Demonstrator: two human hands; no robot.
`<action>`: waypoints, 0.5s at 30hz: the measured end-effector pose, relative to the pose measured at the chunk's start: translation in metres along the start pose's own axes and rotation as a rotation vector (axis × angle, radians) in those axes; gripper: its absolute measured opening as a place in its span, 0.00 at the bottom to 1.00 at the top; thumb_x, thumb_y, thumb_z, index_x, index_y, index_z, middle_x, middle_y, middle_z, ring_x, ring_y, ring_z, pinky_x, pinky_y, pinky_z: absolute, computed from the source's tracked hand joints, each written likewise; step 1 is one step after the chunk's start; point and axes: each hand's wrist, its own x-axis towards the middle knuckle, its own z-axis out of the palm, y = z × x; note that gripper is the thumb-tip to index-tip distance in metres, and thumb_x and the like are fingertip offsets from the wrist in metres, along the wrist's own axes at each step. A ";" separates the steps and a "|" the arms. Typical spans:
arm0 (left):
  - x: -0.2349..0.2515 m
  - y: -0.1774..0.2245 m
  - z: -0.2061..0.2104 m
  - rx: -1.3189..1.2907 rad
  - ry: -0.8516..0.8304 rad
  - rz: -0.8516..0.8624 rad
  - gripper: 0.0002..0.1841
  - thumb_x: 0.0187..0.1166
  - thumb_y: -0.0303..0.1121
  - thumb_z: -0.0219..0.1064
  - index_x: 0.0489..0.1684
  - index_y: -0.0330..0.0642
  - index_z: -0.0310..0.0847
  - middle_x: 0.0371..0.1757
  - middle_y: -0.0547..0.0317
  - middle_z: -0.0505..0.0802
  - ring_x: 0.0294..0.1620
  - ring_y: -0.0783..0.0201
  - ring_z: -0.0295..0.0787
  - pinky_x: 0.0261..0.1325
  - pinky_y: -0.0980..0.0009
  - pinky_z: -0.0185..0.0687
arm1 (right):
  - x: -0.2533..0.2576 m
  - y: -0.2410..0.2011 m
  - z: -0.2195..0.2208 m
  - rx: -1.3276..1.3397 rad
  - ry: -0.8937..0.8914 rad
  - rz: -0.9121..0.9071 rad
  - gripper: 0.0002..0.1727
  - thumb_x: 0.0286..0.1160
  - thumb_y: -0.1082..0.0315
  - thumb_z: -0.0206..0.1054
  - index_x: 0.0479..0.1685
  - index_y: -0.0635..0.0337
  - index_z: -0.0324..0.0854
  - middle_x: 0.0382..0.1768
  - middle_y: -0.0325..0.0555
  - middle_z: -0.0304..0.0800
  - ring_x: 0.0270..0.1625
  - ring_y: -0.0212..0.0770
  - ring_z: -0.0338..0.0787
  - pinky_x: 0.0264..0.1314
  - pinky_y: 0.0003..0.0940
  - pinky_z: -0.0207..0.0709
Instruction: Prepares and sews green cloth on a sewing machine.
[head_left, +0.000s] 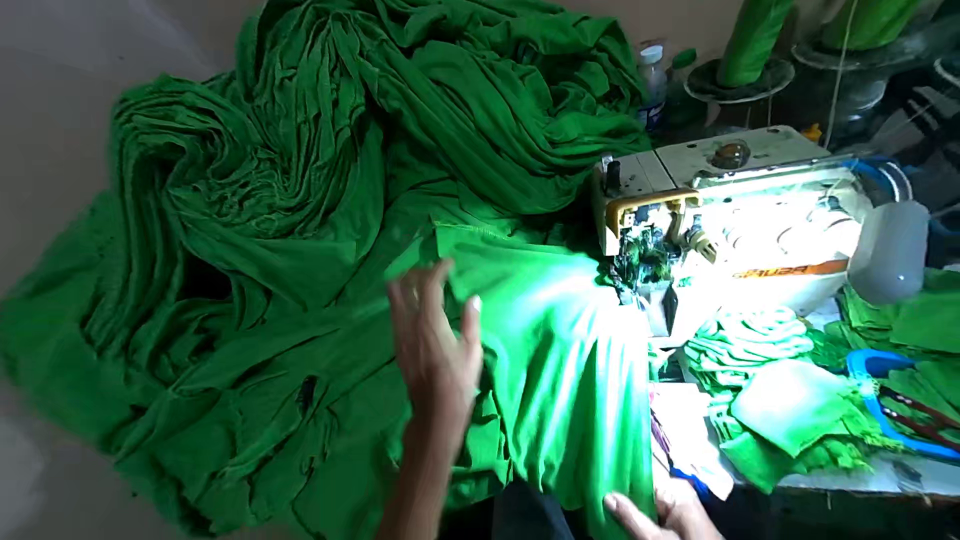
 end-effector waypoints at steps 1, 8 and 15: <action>-0.030 0.012 0.002 -0.047 0.037 0.067 0.19 0.79 0.33 0.66 0.62 0.27 0.85 0.64 0.25 0.86 0.68 0.32 0.82 0.69 0.42 0.77 | -0.012 0.009 0.004 -0.038 -0.007 0.009 0.10 0.74 0.70 0.68 0.31 0.70 0.88 0.24 0.44 0.92 0.29 0.28 0.91 0.38 0.31 0.86; -0.206 0.064 0.042 -0.609 -0.195 -0.108 0.11 0.67 0.29 0.76 0.41 0.30 0.92 0.41 0.45 0.89 0.37 0.73 0.85 0.40 0.86 0.78 | -0.059 0.041 0.013 -0.221 0.100 0.052 0.13 0.74 0.71 0.66 0.27 0.74 0.88 0.18 0.50 0.87 0.22 0.34 0.86 0.31 0.36 0.79; -0.236 0.071 0.043 -0.619 -0.493 -0.347 0.18 0.68 0.36 0.73 0.42 0.25 0.85 0.42 0.41 0.90 0.41 0.57 0.89 0.46 0.65 0.84 | -0.080 0.018 0.033 -0.618 0.079 -0.017 0.14 0.73 0.81 0.63 0.52 0.82 0.86 0.51 0.73 0.92 0.56 0.71 0.93 0.64 0.62 0.81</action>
